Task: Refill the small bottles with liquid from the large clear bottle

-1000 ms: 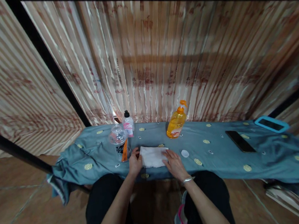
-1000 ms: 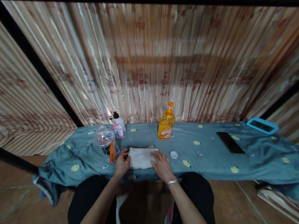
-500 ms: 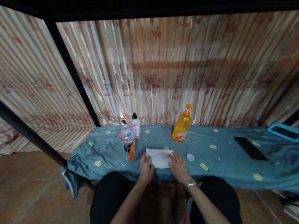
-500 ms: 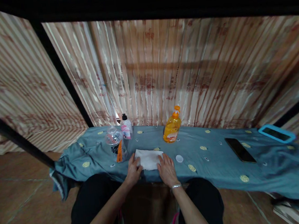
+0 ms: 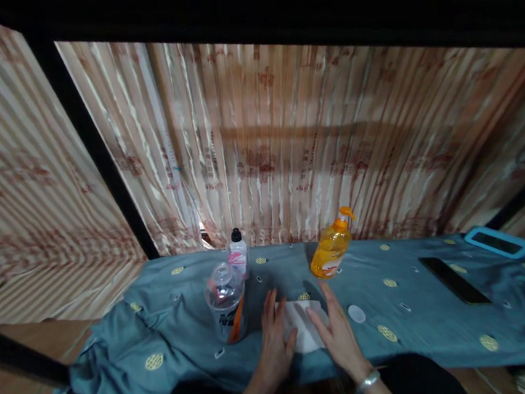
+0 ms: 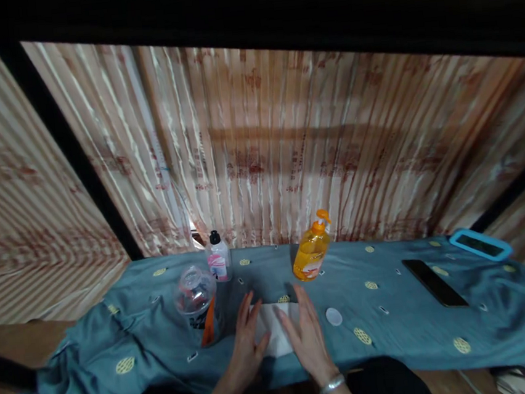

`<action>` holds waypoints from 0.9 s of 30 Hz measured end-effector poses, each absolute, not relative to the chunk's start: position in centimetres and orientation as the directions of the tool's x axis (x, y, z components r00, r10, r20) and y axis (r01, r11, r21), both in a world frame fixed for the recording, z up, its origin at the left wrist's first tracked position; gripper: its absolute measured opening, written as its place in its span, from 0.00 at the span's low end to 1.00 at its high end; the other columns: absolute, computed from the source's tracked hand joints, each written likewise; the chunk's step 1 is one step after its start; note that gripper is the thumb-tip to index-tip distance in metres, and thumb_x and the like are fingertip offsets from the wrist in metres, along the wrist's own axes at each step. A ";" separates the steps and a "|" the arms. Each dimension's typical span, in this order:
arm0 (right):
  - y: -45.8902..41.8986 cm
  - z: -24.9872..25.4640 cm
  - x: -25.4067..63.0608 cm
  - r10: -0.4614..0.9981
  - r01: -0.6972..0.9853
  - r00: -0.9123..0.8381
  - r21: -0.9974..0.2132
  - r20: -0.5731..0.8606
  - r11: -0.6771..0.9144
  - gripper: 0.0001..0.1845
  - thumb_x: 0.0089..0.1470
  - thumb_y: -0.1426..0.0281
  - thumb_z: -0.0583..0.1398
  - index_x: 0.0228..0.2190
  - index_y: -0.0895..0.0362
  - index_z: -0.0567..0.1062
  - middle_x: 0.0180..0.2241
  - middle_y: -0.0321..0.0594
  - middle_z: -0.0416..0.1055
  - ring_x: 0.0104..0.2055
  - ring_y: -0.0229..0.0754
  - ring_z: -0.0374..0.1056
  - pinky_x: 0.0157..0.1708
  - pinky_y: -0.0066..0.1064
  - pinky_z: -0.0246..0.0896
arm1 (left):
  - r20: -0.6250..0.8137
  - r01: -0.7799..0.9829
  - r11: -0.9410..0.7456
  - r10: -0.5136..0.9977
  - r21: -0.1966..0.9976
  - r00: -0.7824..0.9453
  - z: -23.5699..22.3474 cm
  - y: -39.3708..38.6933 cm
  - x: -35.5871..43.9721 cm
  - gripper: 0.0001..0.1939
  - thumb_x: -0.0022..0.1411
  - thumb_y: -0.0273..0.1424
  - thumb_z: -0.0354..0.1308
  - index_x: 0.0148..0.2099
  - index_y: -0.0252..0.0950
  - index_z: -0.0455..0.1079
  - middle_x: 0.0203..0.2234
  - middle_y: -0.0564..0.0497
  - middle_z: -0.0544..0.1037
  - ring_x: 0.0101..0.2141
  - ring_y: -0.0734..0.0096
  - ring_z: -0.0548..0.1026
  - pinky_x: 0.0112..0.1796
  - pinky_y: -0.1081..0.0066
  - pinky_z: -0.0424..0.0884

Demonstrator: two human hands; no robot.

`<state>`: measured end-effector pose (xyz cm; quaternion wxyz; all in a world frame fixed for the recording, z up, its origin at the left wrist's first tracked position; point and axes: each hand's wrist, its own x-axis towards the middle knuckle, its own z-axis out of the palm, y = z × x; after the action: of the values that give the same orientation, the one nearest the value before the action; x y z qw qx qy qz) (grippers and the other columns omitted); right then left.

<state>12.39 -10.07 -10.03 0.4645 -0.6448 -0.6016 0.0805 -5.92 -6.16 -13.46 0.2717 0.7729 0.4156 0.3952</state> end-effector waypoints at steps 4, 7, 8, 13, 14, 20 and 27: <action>-3.5 -4.7 8.5 0.881 0.647 0.101 -0.703 0.463 0.295 0.41 0.63 0.50 0.60 0.69 0.53 0.56 0.70 0.52 0.58 0.72 0.58 0.56 0.68 0.60 0.52 | 0.319 0.369 -0.428 0.892 0.825 0.321 -14.2 -6.3 -5.1 0.37 0.65 0.33 0.57 0.74 0.38 0.54 0.74 0.38 0.55 0.74 0.47 0.51 0.70 0.41 0.54; 2.4 -2.1 5.9 0.890 0.608 -0.033 -0.697 0.456 0.379 0.41 0.58 0.52 0.66 0.67 0.52 0.62 0.71 0.50 0.56 0.72 0.60 0.54 0.67 0.63 0.51 | 0.271 0.344 -0.372 0.912 0.862 0.307 -14.2 -6.7 -5.0 0.40 0.65 0.35 0.58 0.75 0.37 0.49 0.73 0.37 0.58 0.74 0.46 0.51 0.70 0.41 0.53; 4.2 -1.6 5.1 0.893 0.595 -0.070 -0.700 0.444 0.395 0.38 0.59 0.53 0.66 0.65 0.52 0.65 0.70 0.49 0.57 0.71 0.60 0.56 0.67 0.64 0.51 | 0.260 0.338 -0.359 0.917 0.870 0.303 -14.1 -6.7 -5.1 0.40 0.66 0.35 0.58 0.76 0.37 0.49 0.73 0.37 0.58 0.74 0.47 0.51 0.71 0.42 0.53; 9.2 -0.9 2.0 0.906 0.534 -0.169 -0.737 0.388 0.415 0.29 0.62 0.57 0.65 0.60 0.53 0.69 0.64 0.47 0.65 0.64 0.55 0.65 0.62 0.59 0.61 | 0.262 0.296 -0.350 0.918 0.889 0.299 -13.0 -6.7 -5.5 0.41 0.67 0.34 0.56 0.76 0.36 0.44 0.73 0.37 0.56 0.74 0.50 0.50 0.72 0.45 0.51; 9.6 -1.1 1.7 0.912 0.524 -0.173 -0.750 0.372 0.405 0.28 0.62 0.57 0.64 0.59 0.54 0.70 0.62 0.47 0.68 0.61 0.53 0.68 0.60 0.56 0.64 | 0.266 0.296 -0.348 0.922 0.890 0.283 -12.7 -6.6 -5.4 0.42 0.66 0.34 0.56 0.77 0.37 0.42 0.74 0.37 0.55 0.74 0.50 0.50 0.72 0.45 0.52; 8.7 -1.4 3.8 0.950 0.488 -0.047 -0.822 0.309 0.292 0.21 0.62 0.58 0.65 0.52 0.56 0.74 0.48 0.42 0.75 0.46 0.43 0.74 0.47 0.43 0.73 | 0.374 0.343 -0.464 0.879 0.817 0.297 -11.3 -6.3 -5.5 0.39 0.67 0.32 0.55 0.76 0.40 0.46 0.73 0.38 0.55 0.73 0.52 0.53 0.70 0.44 0.54; -0.1 0.4 11.5 0.944 0.397 0.051 -0.874 0.326 0.281 0.21 0.62 0.58 0.65 0.51 0.56 0.74 0.47 0.41 0.75 0.45 0.43 0.74 0.47 0.43 0.73 | 0.567 0.469 -0.628 0.773 0.621 0.284 -9.8 -5.9 -6.4 0.44 0.67 0.35 0.58 0.77 0.40 0.39 0.75 0.36 0.48 0.74 0.45 0.46 0.70 0.40 0.51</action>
<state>11.47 -0.15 0.43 0.4925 -0.5317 -0.6306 0.2775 -6.45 -5.90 -9.80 0.1697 0.7830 0.3967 0.4480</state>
